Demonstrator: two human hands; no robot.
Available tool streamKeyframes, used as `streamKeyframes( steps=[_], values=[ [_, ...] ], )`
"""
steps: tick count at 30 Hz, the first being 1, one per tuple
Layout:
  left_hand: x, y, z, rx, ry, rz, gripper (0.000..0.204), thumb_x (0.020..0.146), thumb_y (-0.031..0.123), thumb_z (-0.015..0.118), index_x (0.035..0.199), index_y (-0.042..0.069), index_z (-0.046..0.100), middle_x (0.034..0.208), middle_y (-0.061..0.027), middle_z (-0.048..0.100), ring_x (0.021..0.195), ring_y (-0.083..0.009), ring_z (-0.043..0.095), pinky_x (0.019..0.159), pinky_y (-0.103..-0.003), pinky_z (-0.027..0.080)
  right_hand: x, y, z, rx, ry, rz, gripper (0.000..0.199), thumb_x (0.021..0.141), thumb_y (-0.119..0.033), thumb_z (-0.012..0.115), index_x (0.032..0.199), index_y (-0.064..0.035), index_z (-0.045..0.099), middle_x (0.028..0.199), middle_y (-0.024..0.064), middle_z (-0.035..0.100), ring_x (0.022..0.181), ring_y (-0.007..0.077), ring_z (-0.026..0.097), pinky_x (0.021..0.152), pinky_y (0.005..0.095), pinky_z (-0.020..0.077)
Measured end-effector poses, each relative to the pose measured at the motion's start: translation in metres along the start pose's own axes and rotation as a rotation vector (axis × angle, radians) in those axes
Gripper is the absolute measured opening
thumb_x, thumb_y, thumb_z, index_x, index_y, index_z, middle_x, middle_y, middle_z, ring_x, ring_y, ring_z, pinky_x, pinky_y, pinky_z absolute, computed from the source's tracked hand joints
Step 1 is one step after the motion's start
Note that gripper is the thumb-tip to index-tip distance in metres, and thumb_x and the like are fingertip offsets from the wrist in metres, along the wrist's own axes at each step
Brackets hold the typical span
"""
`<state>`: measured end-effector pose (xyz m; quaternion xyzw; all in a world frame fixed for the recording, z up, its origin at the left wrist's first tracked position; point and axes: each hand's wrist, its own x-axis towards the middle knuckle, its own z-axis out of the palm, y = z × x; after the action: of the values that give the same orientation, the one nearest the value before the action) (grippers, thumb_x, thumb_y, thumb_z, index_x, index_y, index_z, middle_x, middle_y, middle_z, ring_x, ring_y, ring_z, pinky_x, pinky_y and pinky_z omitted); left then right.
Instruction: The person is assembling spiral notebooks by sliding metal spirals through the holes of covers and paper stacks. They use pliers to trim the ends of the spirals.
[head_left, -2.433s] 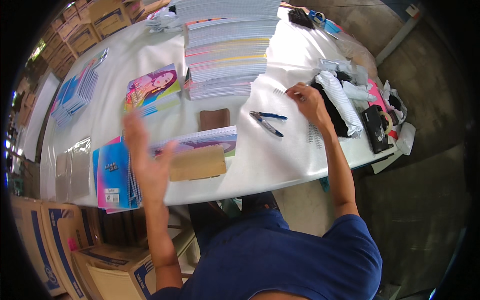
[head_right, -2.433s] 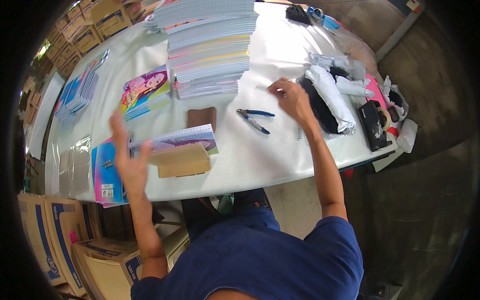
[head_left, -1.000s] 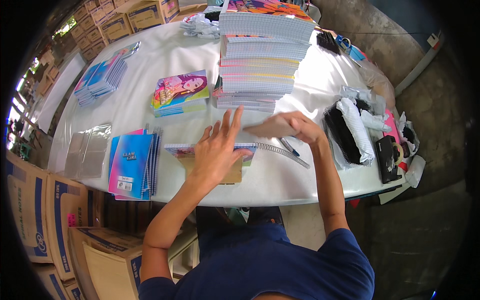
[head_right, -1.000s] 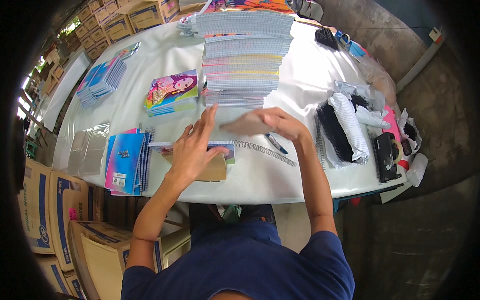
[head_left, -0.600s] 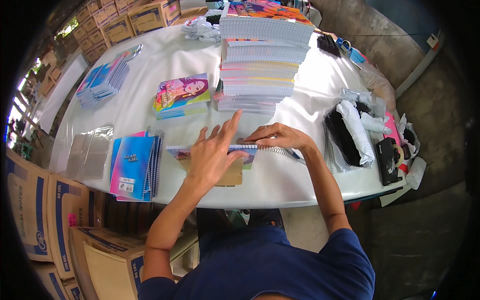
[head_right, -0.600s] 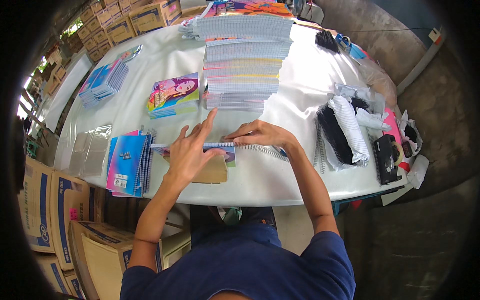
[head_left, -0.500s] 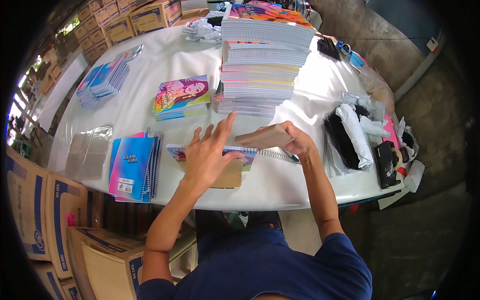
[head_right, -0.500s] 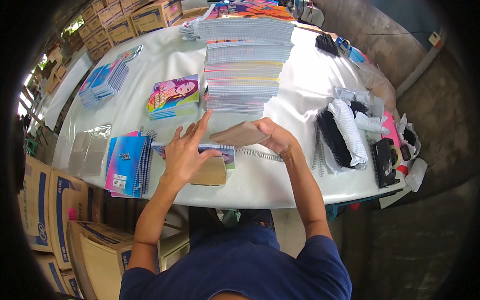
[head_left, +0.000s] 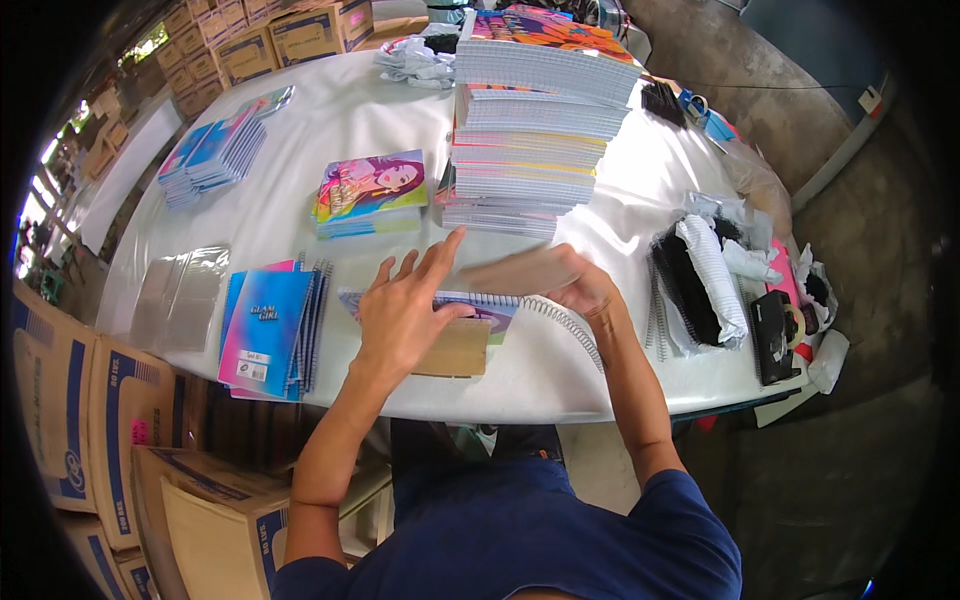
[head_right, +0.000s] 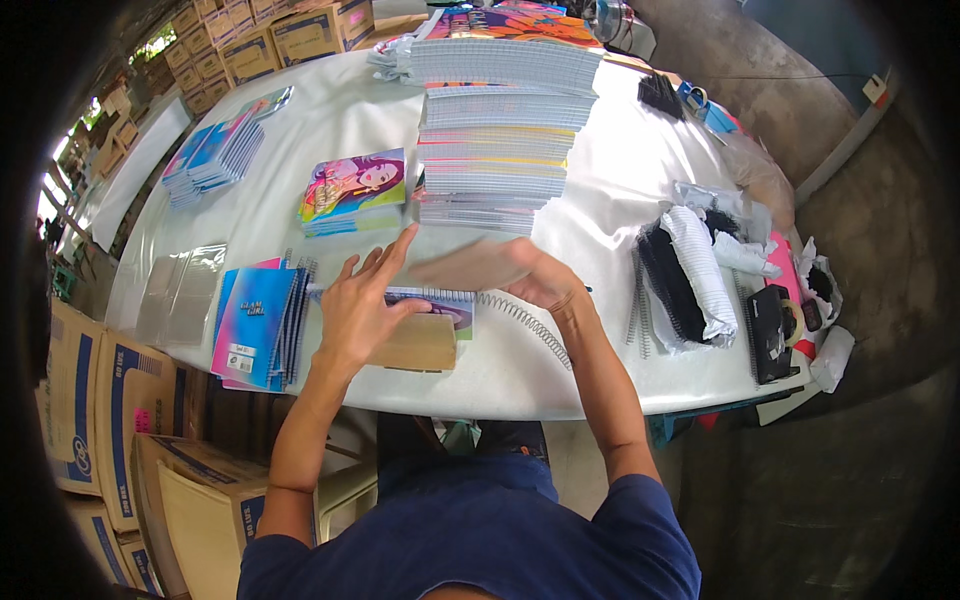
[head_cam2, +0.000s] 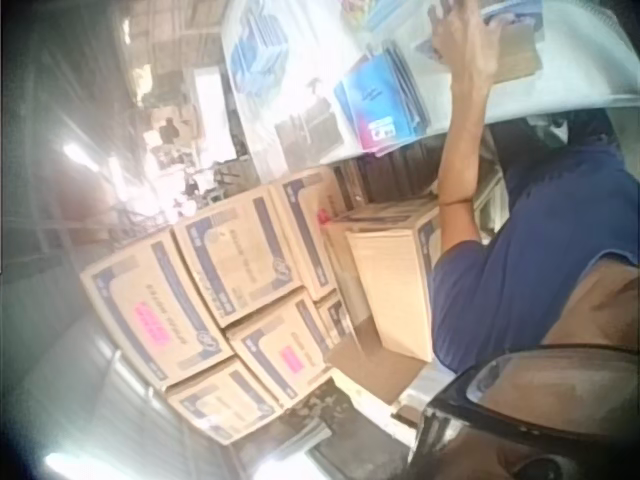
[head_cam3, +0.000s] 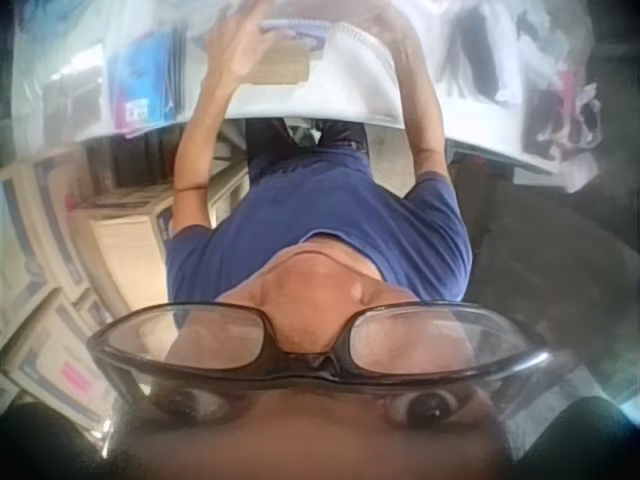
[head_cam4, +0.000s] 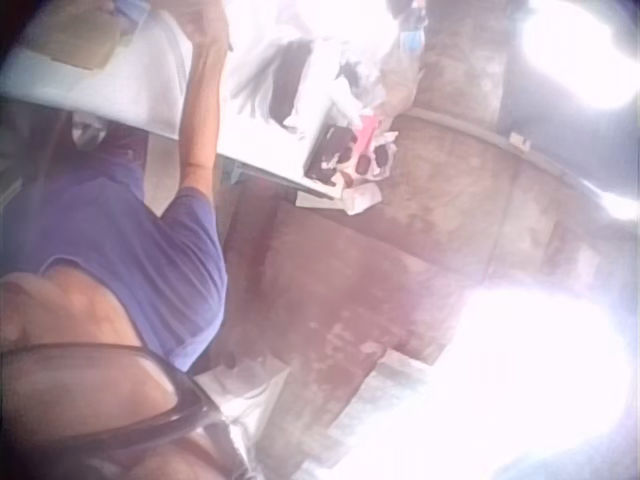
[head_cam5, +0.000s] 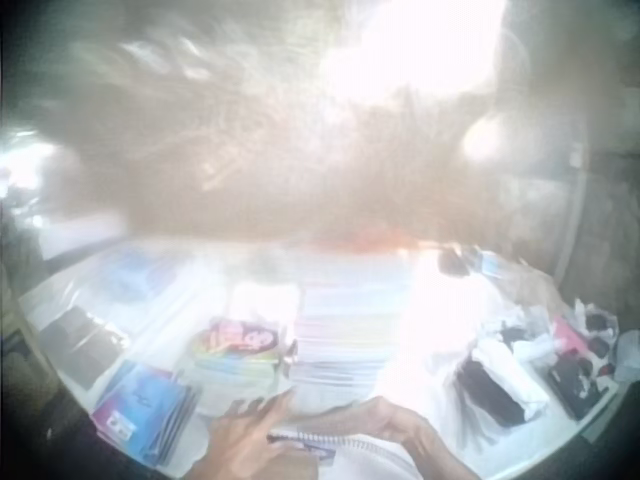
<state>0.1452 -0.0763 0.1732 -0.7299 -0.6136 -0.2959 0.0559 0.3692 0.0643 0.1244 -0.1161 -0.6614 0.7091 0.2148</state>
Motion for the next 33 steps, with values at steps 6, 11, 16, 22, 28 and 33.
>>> streamKeyframes(
  steps=[6,11,16,22,28,33],
  values=[
    [-0.005,-0.009,-0.004,0.009,0.018,-0.028,0.098,0.062,0.037,0.082,0.147,0.028,0.033,0.113,-0.0204,0.066,0.111,-0.0333,0.061,0.100,-0.046,0.045,0.006,-0.009,0.022,0.763,0.184,0.011,0.052,0.088,-0.042,0.066,0.107,0.0065,0.067,0.113,0.0160,0.065,0.115,0.0252,0.055,0.100,0.0351,0.0401],
    [-0.006,-0.010,-0.009,0.027,-0.004,-0.042,0.097,0.063,0.038,0.081,0.147,0.029,0.034,0.113,-0.0207,0.065,0.112,-0.0333,0.061,0.101,-0.049,0.043,0.026,-0.023,0.029,-0.059,-0.044,0.164,0.068,0.086,-0.049,0.066,0.124,0.0066,0.055,0.126,0.0195,0.058,0.121,0.0304,0.052,0.107,0.0399,0.0364],
    [-0.008,-0.016,-0.015,0.032,-0.035,-0.045,0.096,0.065,0.034,0.081,0.147,0.025,0.032,0.127,-0.0068,0.061,0.114,-0.0352,0.059,0.102,-0.054,0.040,0.028,-0.008,0.030,0.199,0.057,0.093,0.061,0.086,-0.046,0.067,0.118,0.0048,0.062,0.122,0.0172,0.062,0.116,0.0269,0.056,0.104,0.0371,0.0390],
    [-0.012,-0.025,-0.016,0.053,0.021,-0.078,0.097,0.062,0.041,0.080,0.146,0.029,0.034,0.116,-0.0217,0.064,0.116,-0.0341,0.058,0.105,-0.051,0.037,0.035,-0.010,0.037,0.205,0.075,0.125,0.056,0.086,-0.040,0.068,0.116,0.0077,0.063,0.115,0.0155,0.065,0.111,0.0217,0.058,0.096,0.0341,0.0439],
    [-0.011,-0.031,-0.019,0.069,-0.009,-0.123,0.098,0.061,0.040,0.080,0.147,0.029,0.034,0.116,-0.0221,0.063,0.118,-0.0355,0.056,0.106,-0.052,0.036,0.041,-0.002,0.026,0.044,0.069,0.114,0.055,0.089,-0.043,0.065,0.111,0.0080,0.065,0.109,0.0136,0.066,0.108,0.0188,0.059,0.096,0.0304,0.0433],
    [-0.013,-0.035,-0.026,0.081,0.027,-0.139,0.101,0.059,0.036,0.083,0.147,0.027,0.034,0.122,-0.0190,0.061,0.125,-0.0364,0.050,0.106,-0.052,0.036,0.050,-0.002,0.031,0.249,0.097,0.089,0.058,0.090,-0.045,0.063,0.114,0.0075,0.064,0.111,0.0154,0.066,0.112,0.0229,0.058,0.099,0.0339,0.0432]
  ],
)
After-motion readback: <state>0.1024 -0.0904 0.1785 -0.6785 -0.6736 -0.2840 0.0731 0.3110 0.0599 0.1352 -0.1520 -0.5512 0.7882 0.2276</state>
